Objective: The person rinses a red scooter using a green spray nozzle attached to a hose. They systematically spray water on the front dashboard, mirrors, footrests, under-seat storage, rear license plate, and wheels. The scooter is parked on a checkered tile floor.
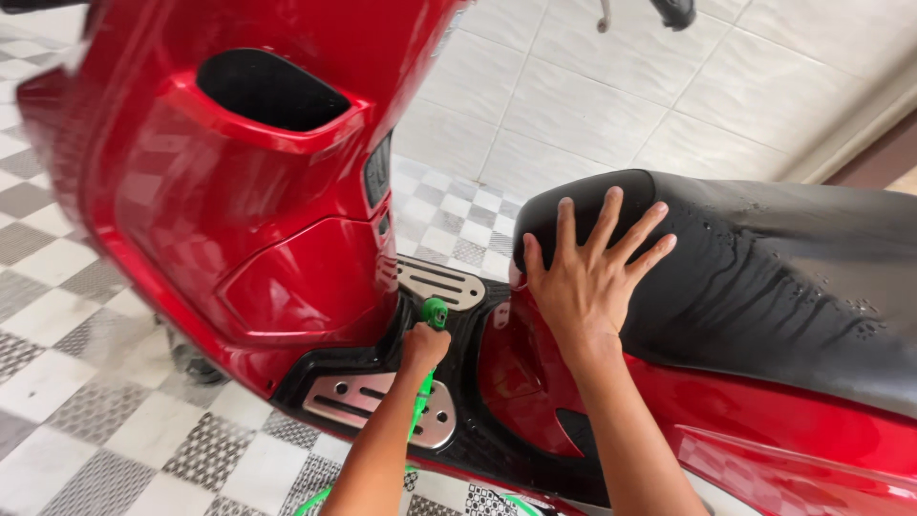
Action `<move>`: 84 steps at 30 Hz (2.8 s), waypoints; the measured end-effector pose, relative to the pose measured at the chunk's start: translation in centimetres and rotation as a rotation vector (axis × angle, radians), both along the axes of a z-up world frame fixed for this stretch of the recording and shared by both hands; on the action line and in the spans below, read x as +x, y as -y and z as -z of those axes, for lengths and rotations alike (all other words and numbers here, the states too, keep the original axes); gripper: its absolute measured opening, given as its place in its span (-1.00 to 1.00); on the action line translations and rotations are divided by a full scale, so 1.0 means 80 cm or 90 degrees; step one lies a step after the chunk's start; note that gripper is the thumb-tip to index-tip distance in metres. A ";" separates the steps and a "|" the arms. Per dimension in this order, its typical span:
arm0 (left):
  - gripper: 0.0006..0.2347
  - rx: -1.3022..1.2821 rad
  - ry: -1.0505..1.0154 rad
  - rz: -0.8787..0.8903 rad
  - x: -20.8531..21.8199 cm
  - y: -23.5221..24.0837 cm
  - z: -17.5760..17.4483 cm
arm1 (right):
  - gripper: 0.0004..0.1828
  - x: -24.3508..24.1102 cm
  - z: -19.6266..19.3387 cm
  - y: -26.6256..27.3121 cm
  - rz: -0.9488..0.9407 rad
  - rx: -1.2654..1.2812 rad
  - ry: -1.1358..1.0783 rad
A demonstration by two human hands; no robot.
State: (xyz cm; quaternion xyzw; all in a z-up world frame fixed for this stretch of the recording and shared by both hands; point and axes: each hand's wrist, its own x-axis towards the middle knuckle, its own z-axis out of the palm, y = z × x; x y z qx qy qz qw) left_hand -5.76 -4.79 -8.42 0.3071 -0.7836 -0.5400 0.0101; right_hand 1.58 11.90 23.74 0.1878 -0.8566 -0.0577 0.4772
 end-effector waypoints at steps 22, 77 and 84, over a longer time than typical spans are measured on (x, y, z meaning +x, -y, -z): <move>-0.87 0.234 0.009 -0.125 0.240 0.080 -0.041 | -0.33 0.015 -0.008 -0.015 -0.038 -0.019 0.104; -0.69 -0.665 0.135 -0.015 0.092 0.014 -0.239 | -0.37 0.000 -0.014 -0.042 0.019 0.000 -0.050; -0.72 -0.669 0.127 -0.028 0.088 0.012 -0.247 | -0.37 -0.001 -0.013 -0.043 0.031 0.010 -0.050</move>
